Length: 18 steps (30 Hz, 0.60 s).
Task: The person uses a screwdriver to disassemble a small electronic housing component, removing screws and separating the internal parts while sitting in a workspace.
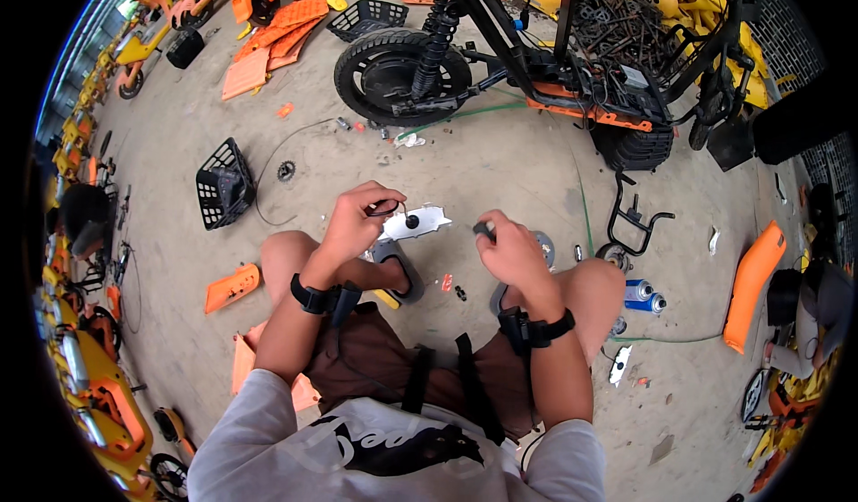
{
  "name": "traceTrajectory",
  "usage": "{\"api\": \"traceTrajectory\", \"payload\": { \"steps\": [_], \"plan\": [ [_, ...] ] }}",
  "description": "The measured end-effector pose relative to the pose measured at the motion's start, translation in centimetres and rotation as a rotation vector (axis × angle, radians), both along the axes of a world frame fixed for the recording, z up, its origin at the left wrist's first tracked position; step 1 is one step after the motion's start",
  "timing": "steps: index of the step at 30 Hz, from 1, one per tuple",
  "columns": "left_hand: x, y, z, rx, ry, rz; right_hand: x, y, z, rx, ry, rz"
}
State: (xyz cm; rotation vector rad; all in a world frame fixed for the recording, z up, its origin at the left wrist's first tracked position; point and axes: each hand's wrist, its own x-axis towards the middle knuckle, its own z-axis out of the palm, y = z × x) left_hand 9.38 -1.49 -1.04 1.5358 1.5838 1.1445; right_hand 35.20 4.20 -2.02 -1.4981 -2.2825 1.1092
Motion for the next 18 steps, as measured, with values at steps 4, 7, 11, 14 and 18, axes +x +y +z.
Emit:
{"api": "traceTrajectory", "payload": {
  "steps": [4, 7, 11, 14, 18],
  "plan": [
    [0.1, 0.3, -0.4, -0.006, 0.04, -0.041, -2.1, -1.0, -3.6, 0.145, -0.14, 0.061],
    [-0.3, 0.4, -0.4, 0.023, 0.075, -0.026, -3.1, -2.0, -4.8, -0.014, -0.295, 0.37],
    [-0.5, 0.1, -0.3, 0.022, 0.078, 0.002, -3.6, -2.0, -0.4, -0.401, -0.213, 0.537],
    [-0.3, -0.1, -0.5, 0.022, 0.048, -0.008, -2.1, -1.0, 2.2, -0.508, -0.015, 0.415],
    [-0.2, 0.0, -0.5, 0.031, 0.071, -0.019, -0.5, 0.1, 2.9, -0.473, 0.078, 0.28]
  ]
}}
